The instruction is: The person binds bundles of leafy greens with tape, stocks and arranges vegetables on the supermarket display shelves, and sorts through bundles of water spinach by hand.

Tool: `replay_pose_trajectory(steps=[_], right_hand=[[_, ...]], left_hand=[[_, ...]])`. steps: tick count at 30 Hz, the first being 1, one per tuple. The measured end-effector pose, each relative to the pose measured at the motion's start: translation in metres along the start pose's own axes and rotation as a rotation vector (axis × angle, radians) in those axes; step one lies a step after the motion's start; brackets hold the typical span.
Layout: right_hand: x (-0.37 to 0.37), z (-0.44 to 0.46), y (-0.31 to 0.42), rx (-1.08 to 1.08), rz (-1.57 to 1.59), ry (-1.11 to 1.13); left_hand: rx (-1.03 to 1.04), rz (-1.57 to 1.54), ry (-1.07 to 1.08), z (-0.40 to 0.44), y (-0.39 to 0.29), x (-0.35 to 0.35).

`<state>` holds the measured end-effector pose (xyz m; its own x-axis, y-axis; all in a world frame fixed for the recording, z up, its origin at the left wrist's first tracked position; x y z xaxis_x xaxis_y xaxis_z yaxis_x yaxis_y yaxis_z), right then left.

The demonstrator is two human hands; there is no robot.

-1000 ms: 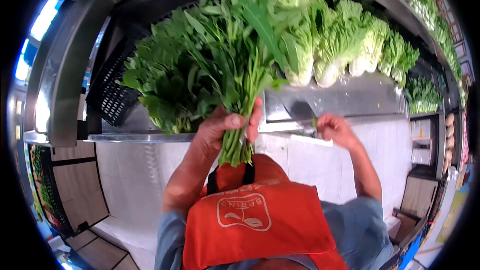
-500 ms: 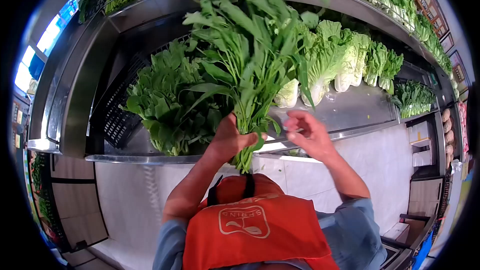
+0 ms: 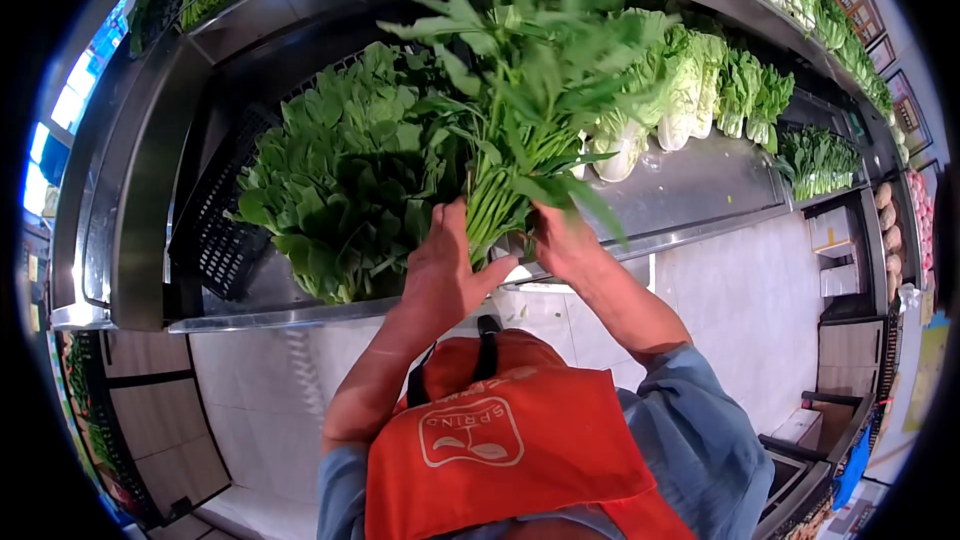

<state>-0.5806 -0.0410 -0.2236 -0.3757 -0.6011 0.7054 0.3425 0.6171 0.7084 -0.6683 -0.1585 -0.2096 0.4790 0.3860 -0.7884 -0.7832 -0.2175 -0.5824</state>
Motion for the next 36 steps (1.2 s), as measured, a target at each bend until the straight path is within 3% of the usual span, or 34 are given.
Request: replay_pose_trajectory(steps=[2, 3, 6, 10, 15, 16, 18, 19, 20, 22, 23, 24, 27, 29, 30, 33, 36], right_hand=[[-0.004, 0.006, -0.008, 0.012, 0.127, 0.020], [-0.001, 0.004, -0.004, -0.075, -0.102, 0.131], [-0.006, 0.011, -0.012, 0.052, 0.133, 0.126], [-0.010, 0.015, -0.015, 0.067, 0.211, 0.141], [-0.022, 0.017, -0.015, 0.088, 0.159, 0.037], [-0.027, 0.015, -0.013, 0.061, 0.172, 0.159], [-0.041, 0.011, -0.010, 0.070, -0.044, 0.047], [-0.058, 0.007, -0.012, 0.144, -0.104, -0.156], [-0.033, -0.002, 0.006, -0.051, -0.013, 0.177], [-0.037, 0.007, 0.031, 0.039, -0.207, 0.050], [-0.027, 0.002, 0.036, -0.082, -0.117, 0.207], [-0.059, -0.001, 0.031, -0.071, -0.136, 0.127], [-0.063, 0.006, 0.047, -0.213, -0.154, 0.055], [-0.012, 0.020, 0.059, -0.202, -0.275, 0.221], [0.007, 0.024, 0.063, -0.199, -0.336, 0.304], [-0.008, 0.028, 0.040, -0.062, -0.374, 0.286], [-0.012, 0.031, 0.023, -0.016, -0.422, 0.318]], left_hand=[[0.045, -0.131, -0.002, -0.001, 0.000, -0.002], [0.066, -0.198, 0.001, -0.002, 0.001, -0.002], [0.028, -0.557, 0.071, 0.003, 0.012, 0.008], [-0.004, -0.554, 0.118, 0.009, 0.014, 0.006], [0.060, -0.911, 0.179, 0.023, 0.009, 0.030], [0.093, -0.933, 0.188, 0.028, 0.006, 0.031], [-0.016, -1.059, 0.204, 0.036, -0.006, 0.034], [-0.025, -1.046, 0.326, 0.038, -0.014, 0.034], [-0.042, -1.041, 0.460, 0.038, -0.022, 0.033], [-0.056, -1.150, 0.641, 0.053, -0.036, 0.026], [-0.090, -1.184, 0.598, 0.050, -0.045, 0.008], [-0.144, -1.173, 0.593, 0.047, -0.055, -0.015], [-0.276, -1.159, 0.577, 0.076, -0.073, -0.059], [-0.162, -1.065, 0.549, 0.111, -0.080, -0.105], [-0.215, -0.989, 0.478, 0.120, -0.086, -0.135], [0.019, -0.875, 0.318, 0.160, -0.089, -0.219], [-0.024, -0.747, 0.009, 0.184, -0.079, -0.318]])
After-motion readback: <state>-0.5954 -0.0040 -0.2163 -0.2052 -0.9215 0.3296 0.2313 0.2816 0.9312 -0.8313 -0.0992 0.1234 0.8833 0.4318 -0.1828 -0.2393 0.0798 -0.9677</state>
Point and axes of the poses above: each hand's wrist, its own z-axis towards the middle knuckle, its own x-axis out of the palm, y = z × x, the point moved 6 cm from there along z, towards the middle knuckle, and after that the axes turned 5 degrees about z, right-handed, at the moved point
